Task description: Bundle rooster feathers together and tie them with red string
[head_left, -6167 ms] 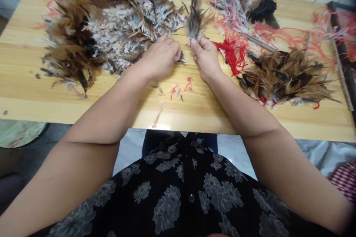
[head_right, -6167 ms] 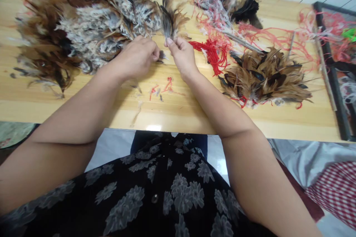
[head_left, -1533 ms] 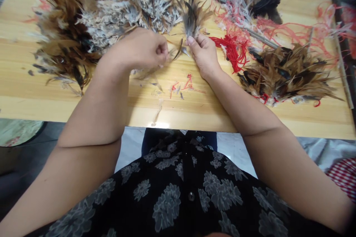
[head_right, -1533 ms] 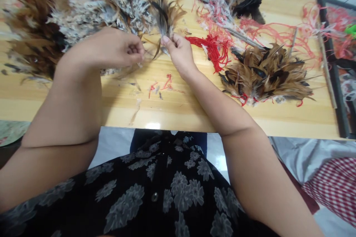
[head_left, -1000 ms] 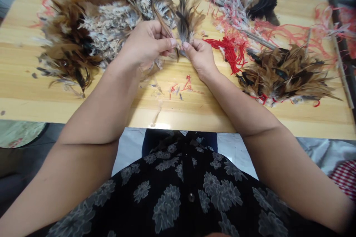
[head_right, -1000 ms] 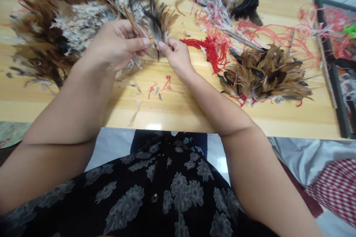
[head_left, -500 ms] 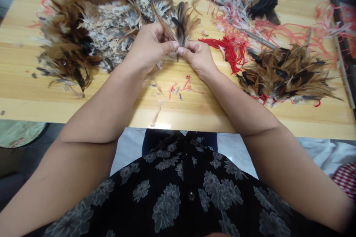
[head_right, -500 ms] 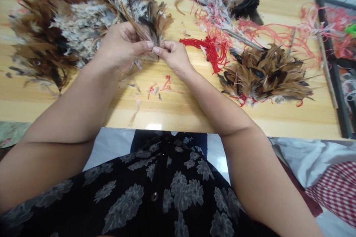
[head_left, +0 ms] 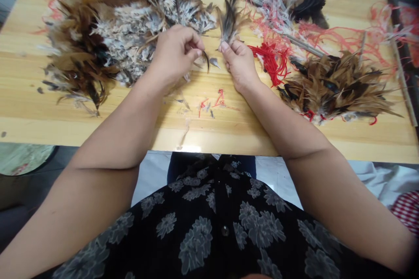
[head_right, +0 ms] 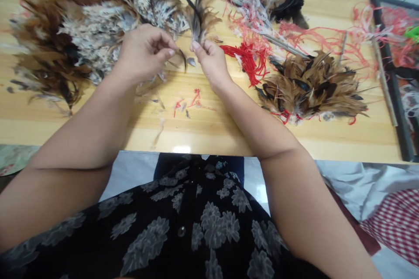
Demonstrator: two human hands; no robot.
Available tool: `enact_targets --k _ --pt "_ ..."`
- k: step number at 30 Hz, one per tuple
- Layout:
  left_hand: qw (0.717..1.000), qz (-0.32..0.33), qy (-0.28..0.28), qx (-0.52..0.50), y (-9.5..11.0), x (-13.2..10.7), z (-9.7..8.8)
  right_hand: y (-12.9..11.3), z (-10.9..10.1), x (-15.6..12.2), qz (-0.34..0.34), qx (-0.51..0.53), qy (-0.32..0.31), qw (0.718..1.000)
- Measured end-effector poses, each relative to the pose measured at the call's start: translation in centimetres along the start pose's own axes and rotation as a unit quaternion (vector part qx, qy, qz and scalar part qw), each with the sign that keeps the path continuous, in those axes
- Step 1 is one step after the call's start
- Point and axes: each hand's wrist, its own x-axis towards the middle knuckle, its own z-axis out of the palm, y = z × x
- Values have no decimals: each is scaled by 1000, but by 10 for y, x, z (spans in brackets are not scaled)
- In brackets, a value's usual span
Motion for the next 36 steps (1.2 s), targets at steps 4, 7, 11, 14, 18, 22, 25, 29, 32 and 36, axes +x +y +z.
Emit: enact_targets --k 4,7,11,14,18,22,25,29,32,36 --pt "998 -15 -42 34 -9 -5 -1 -12 1 -6 18 39 25 999" --pt "1000 -5 -21 -2 -18 -3 3 -13 5 -3 40 16 38 998" --pt "999 -25 -25 -2 -28 9 18 -4 6 7 49 -8 32 998" --pt "999 -18 -34 -12 -31 13 24 8 4 13 17 -24 18 999" --pt "999 -23 -10 -48 -16 4 16 20 1 18 -30 -11 3 999" --pt "996 -28 62 -59 5 -5 5 24 -1 19 -43 -16 -3 999" --pt "986 -46 77 -141 10 -5 7 28 -2 19 -69 -46 -12 996" --pt "973 -87 52 -207 11 -6 16 33 -2 18 -107 -87 -18 990" --pt "975 -90 41 -199 13 -9 19 33 -1 16 -107 -102 -25 989" --pt "975 -90 23 -204 10 -12 23 33 0 15 -98 -109 -32 989"
